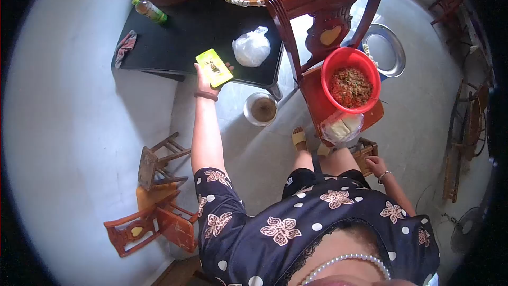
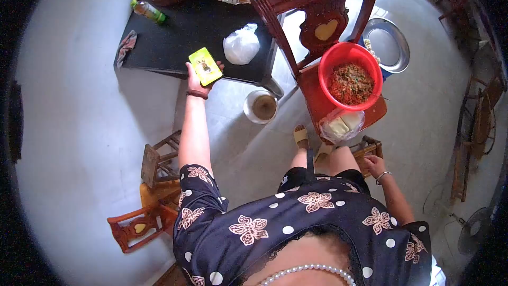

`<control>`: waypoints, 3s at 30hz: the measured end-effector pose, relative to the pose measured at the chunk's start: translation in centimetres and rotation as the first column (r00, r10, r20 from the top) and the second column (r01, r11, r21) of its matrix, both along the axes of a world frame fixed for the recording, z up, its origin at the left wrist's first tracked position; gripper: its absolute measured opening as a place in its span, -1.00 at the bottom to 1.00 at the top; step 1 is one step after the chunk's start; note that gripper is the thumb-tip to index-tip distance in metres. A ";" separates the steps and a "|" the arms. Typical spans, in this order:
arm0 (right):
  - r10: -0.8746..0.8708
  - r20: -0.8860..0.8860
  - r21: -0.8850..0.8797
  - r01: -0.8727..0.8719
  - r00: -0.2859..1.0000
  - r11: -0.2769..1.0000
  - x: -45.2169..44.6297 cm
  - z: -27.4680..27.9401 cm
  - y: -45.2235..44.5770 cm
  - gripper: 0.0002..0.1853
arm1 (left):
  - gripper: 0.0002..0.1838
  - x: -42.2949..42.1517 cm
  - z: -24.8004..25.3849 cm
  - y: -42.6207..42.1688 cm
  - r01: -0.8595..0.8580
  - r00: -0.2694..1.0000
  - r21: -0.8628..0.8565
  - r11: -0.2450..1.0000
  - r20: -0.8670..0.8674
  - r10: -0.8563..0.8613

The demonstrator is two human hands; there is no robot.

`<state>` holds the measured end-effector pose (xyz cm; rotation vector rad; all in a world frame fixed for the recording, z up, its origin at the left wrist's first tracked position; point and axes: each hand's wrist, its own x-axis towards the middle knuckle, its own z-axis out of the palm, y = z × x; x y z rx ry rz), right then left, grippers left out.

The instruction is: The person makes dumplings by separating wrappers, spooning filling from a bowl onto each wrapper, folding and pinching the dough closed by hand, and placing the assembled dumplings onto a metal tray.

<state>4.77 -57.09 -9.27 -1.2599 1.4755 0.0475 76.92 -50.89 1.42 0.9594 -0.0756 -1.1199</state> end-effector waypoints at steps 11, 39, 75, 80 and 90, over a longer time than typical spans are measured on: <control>-0.040 -0.036 0.104 0.043 0.999 0.994 1.7 1.8 0.8 -0.69 | -0.15 -2.2 -1.7 -2.8 -0.555 0.810 0.139 0.820 0.314 0.495; 0.841 -0.128 -0.047 -0.850 0.526 0.524 -8.6 -13.6 -28.8 -0.77 | -0.66 -44.1 -25.5 -3.6 -0.472 0.877 0.729 0.496 0.444 0.182; 0.952 -0.006 -0.992 -0.119 0.305 0.032 -3.3 -23.1 -17.1 -0.72 | -0.75 -54.5 -29.1 1.9 -0.482 0.416 0.005 0.876 0.881 0.224; 0.977 -0.113 -0.993 0.002 0.184 -0.115 3.7 -22.2 -15.8 -0.58 | -0.75 -57.7 -29.3 3.7 -0.459 0.347 -0.009 0.888 0.919 0.189; 0.965 -0.237 -0.968 0.059 0.112 -0.245 12.5 -27.1 -14.7 -0.78 | -0.74 -56.4 -31.3 12.4 -0.657 0.301 0.030 0.753 0.926 0.226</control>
